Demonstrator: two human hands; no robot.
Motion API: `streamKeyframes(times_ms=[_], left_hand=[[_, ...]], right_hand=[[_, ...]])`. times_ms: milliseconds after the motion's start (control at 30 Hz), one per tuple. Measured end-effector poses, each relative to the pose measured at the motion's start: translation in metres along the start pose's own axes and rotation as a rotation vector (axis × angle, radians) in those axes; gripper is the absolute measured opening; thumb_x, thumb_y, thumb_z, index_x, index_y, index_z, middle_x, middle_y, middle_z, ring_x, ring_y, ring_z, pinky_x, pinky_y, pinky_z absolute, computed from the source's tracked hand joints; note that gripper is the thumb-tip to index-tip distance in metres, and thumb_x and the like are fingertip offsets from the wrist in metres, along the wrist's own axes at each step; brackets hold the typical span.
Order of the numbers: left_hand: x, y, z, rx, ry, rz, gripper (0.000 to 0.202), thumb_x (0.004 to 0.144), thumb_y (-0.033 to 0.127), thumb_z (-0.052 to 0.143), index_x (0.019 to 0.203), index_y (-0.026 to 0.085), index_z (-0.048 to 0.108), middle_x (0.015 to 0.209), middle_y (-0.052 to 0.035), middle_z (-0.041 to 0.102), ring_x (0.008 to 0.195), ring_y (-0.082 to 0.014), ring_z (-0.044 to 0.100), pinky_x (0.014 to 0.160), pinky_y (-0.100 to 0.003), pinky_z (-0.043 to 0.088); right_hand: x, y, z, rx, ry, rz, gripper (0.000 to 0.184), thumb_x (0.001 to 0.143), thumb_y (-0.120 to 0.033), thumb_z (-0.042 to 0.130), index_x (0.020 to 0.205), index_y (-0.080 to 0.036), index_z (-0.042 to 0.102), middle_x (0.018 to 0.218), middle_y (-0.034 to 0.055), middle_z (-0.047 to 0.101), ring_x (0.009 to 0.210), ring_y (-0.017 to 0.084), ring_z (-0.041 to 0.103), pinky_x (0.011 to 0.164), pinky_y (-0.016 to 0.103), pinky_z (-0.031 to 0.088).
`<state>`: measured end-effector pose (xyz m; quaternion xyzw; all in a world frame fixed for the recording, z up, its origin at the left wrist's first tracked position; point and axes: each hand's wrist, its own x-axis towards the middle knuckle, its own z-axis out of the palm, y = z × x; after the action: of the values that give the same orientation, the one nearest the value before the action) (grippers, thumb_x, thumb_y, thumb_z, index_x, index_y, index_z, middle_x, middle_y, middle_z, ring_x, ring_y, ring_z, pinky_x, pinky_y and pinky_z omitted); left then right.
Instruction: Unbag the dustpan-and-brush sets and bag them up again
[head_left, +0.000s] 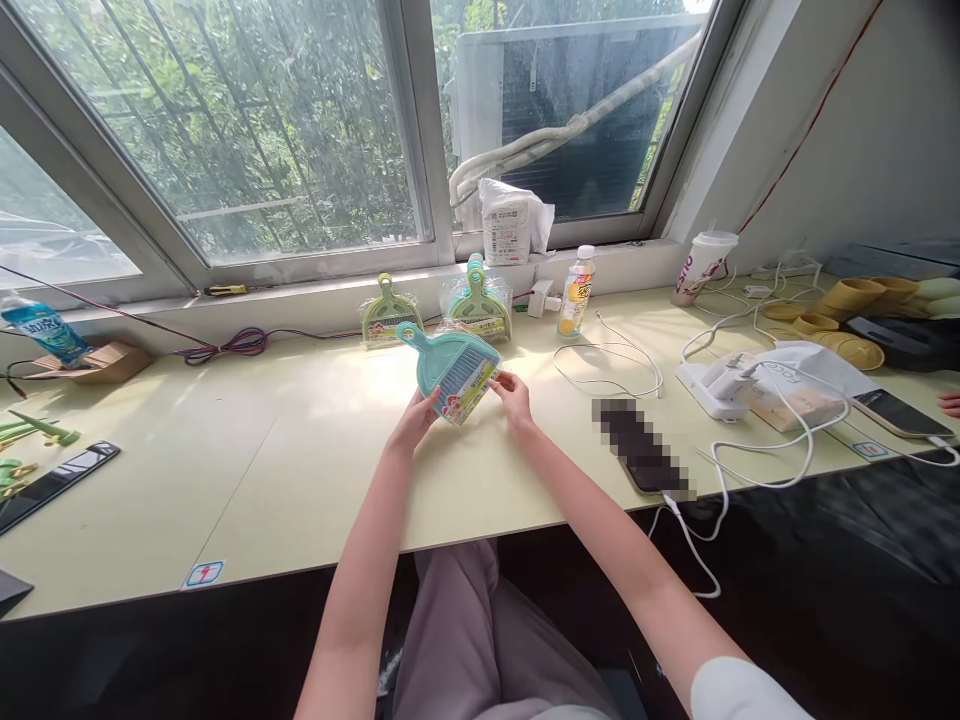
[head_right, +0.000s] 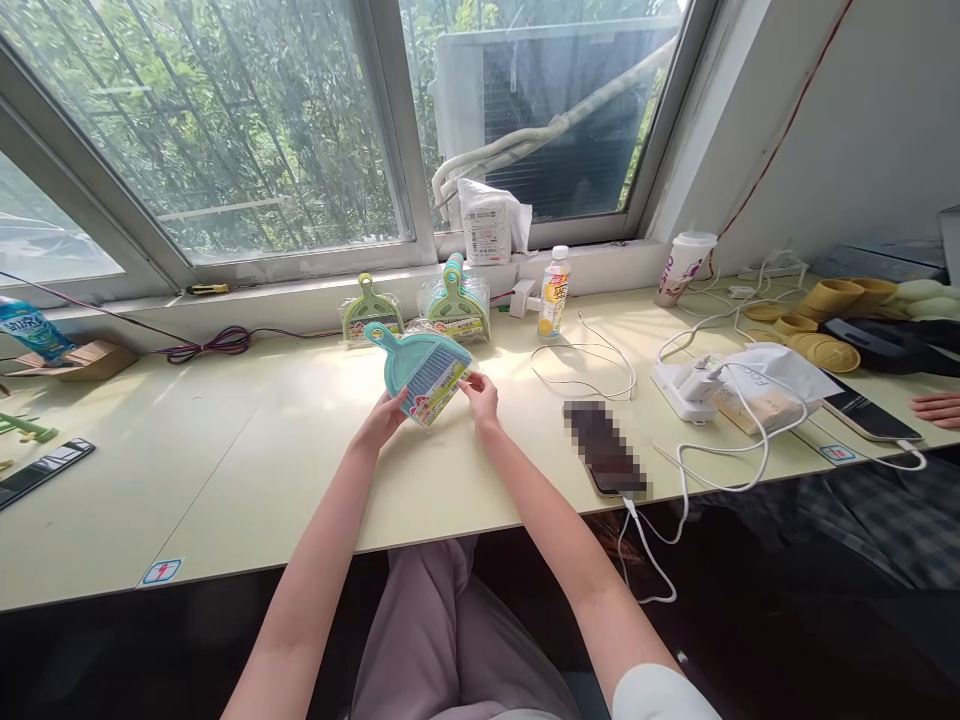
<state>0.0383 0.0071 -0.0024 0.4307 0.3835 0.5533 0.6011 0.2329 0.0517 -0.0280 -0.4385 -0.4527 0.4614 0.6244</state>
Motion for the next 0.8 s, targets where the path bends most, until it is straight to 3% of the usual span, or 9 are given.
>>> streamKeyframes(times_ms=[100, 267, 400, 500, 633, 800], left_hand=[[-0.001, -0.003, 0.0, 0.022, -0.046, 0.0, 0.054, 0.078, 0.037, 0.071, 0.128, 0.024, 0.056, 0.13, -0.0077, 0.061, 0.117, -0.0269, 0.058, 0.095, -0.039, 0.049], [0.001, -0.007, -0.004, -0.024, -0.013, 0.012, 0.051, 0.079, 0.038, 0.07, 0.126, 0.021, 0.058, 0.131, -0.0084, 0.06, 0.12, -0.0268, 0.055, 0.098, -0.039, 0.047], [0.001, -0.009, -0.002, -0.026, -0.077, 0.003, 0.052, 0.079, 0.036, 0.072, 0.126, 0.021, 0.058, 0.129, -0.0086, 0.061, 0.122, -0.0281, 0.054, 0.101, -0.042, 0.044], [-0.001, -0.008, 0.001, -0.023, -0.087, 0.015, 0.054, 0.08, 0.037, 0.071, 0.129, 0.022, 0.055, 0.129, -0.0087, 0.061, 0.123, -0.0287, 0.053, 0.103, -0.043, 0.043], [-0.006, -0.002, 0.002, 0.057, -0.106, 0.0, 0.057, 0.08, 0.042, 0.069, 0.13, 0.022, 0.055, 0.134, -0.0102, 0.058, 0.124, -0.0298, 0.052, 0.101, -0.043, 0.044], [-0.007, 0.006, -0.002, 0.258, -0.165, -0.125, 0.061, 0.084, 0.062, 0.052, 0.129, 0.021, 0.056, 0.125, -0.0117, 0.063, 0.114, -0.028, 0.059, 0.098, -0.044, 0.046]], right_hand=[[-0.001, -0.003, 0.0, 0.058, 0.013, -0.064, 0.045, 0.069, -0.037, 0.07, 0.108, -0.02, 0.055, 0.116, 0.0115, 0.064, 0.107, 0.021, 0.061, 0.091, 0.039, 0.052], [-0.004, -0.004, 0.005, 0.086, 0.063, -0.11, 0.051, 0.068, -0.029, 0.071, 0.114, -0.023, 0.049, 0.117, 0.009, 0.062, 0.101, 0.018, 0.062, 0.091, 0.035, 0.052], [-0.002, -0.002, 0.004, 0.03, 0.099, 0.068, 0.044, 0.063, -0.03, 0.077, 0.098, -0.02, 0.052, 0.094, 0.0036, 0.064, 0.083, 0.015, 0.063, 0.079, 0.03, 0.053], [-0.001, -0.006, 0.005, 0.064, 0.029, 0.207, 0.03, 0.07, -0.035, 0.074, 0.087, -0.019, 0.055, 0.076, -0.0002, 0.063, 0.07, 0.013, 0.062, 0.072, 0.029, 0.053], [-0.005, -0.014, 0.007, 0.166, -0.1, 0.226, 0.019, 0.078, -0.035, 0.068, 0.081, -0.018, 0.059, 0.077, 0.0011, 0.067, 0.068, 0.013, 0.064, 0.072, 0.028, 0.055], [-0.008, -0.019, 0.006, 0.238, -0.084, 0.227, 0.014, 0.081, -0.029, 0.067, 0.084, -0.017, 0.06, 0.082, 0.0025, 0.07, 0.071, 0.014, 0.066, 0.068, 0.028, 0.057]])
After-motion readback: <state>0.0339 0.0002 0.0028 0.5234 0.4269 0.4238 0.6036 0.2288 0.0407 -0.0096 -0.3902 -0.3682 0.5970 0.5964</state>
